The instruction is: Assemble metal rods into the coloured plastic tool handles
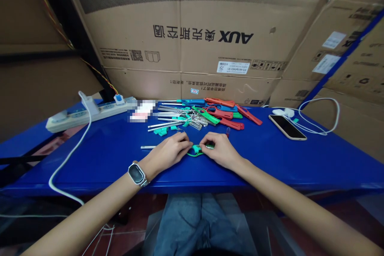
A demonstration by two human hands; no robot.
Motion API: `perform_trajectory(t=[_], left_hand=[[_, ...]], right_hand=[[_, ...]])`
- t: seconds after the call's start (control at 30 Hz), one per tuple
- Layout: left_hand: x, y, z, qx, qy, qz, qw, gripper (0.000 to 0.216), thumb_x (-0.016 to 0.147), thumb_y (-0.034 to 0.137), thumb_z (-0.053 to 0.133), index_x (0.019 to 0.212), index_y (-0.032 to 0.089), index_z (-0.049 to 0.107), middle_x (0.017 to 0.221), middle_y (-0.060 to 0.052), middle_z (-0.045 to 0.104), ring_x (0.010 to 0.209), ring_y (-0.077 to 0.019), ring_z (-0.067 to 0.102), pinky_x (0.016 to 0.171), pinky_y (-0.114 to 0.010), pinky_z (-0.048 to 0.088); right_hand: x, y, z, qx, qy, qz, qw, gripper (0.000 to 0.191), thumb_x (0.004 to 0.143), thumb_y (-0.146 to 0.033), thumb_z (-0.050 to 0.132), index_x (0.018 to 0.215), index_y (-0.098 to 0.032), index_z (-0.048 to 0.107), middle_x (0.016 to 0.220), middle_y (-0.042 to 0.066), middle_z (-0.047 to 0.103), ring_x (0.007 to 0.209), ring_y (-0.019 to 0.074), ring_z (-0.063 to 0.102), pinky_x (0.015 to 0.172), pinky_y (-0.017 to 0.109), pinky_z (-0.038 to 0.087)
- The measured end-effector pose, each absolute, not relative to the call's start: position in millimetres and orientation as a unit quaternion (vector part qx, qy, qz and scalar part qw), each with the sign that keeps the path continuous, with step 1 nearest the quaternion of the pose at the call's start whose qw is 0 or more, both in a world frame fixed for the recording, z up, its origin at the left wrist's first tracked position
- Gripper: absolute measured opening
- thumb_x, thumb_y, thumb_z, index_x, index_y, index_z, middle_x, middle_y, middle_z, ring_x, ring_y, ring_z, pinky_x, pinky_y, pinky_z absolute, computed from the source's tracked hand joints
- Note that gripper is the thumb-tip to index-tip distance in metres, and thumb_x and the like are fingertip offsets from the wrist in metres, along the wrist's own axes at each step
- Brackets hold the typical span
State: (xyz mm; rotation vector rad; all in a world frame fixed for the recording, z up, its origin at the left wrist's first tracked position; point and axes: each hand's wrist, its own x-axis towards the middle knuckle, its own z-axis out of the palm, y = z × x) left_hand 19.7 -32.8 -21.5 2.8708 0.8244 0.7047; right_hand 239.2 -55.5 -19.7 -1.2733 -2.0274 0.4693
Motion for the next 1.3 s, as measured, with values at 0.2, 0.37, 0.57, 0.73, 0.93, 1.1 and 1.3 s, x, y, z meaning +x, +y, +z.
perform_trajectory(t=[0.2,0.37,0.57,0.73,0.93,1.1,1.3], left_hand=[[16,-35,-20,0.943,0.25,0.217,0.042,0.03,0.104,0.027,0.04,0.116,0.016,0.066,0.105,-0.009,0.061,0.093,-0.019,0.063,0.082,-0.031,0.054],[13,-36,-18,0.953,0.227,0.2,0.028,0.03,0.103,0.036,0.044,0.113,0.017,0.066,0.107,-0.009,0.061,0.093,-0.0194,0.063,0.083,-0.033,0.054],[12,-35,-18,0.952,0.23,0.198,0.032,0.031,0.1,0.042,0.05,0.11,0.018,0.065,0.107,-0.008,0.061,0.095,-0.0205,0.063,0.085,-0.034,0.054],[12,-35,-17,0.947,0.232,0.214,0.058,0.027,0.099,0.038,0.053,0.111,0.019,0.065,0.108,-0.008,0.061,0.097,-0.0204,0.063,0.086,-0.034,0.054],[12,-37,-14,0.945,0.242,0.213,0.064,0.025,0.098,0.036,0.055,0.112,0.018,0.065,0.109,-0.008,0.061,0.097,-0.0208,0.063,0.087,-0.035,0.054],[13,-37,-14,0.944,0.246,0.21,0.062,0.025,0.098,0.036,0.054,0.111,0.019,0.066,0.108,-0.008,0.062,0.097,-0.0213,0.063,0.088,-0.036,0.054],[13,-37,-13,0.946,0.243,0.208,0.059,0.026,0.098,0.037,0.053,0.111,0.018,0.066,0.109,-0.009,0.062,0.098,-0.0213,0.062,0.088,-0.036,0.054]], right_hand=[[239,-56,-21,-0.478,-0.76,0.237,0.373,0.011,0.079,-0.009,0.063,0.076,-0.018,0.067,0.077,0.001,0.07,0.073,0.0145,0.064,0.07,0.026,0.048],[247,-57,-22,-0.447,-0.784,0.228,0.365,0.009,0.086,-0.02,0.066,0.077,-0.018,0.068,0.084,0.003,0.069,0.08,0.0162,0.064,0.076,0.029,0.049],[269,-64,-17,-0.389,-0.852,0.166,0.311,0.02,0.094,-0.019,0.054,0.106,-0.02,0.07,0.107,0.008,0.066,0.101,0.0202,0.06,0.092,0.038,0.048],[281,-65,-16,-0.413,-0.845,0.155,0.304,0.013,0.09,-0.018,0.06,0.098,-0.019,0.07,0.1,0.007,0.068,0.095,0.0206,0.061,0.087,0.038,0.05],[279,-65,-17,-0.397,-0.846,0.152,0.323,0.009,0.087,-0.014,0.063,0.09,-0.019,0.07,0.096,0.006,0.068,0.089,0.0184,0.062,0.081,0.034,0.05],[279,-67,-15,-0.408,-0.847,0.137,0.313,0.014,0.094,-0.021,0.058,0.105,-0.02,0.068,0.101,0.006,0.07,0.094,0.0198,0.063,0.085,0.036,0.049],[280,-69,-15,-0.41,-0.862,0.105,0.278,0.018,0.098,-0.024,0.052,0.102,-0.02,0.069,0.1,0.007,0.068,0.095,0.02,0.06,0.087,0.037,0.047]])
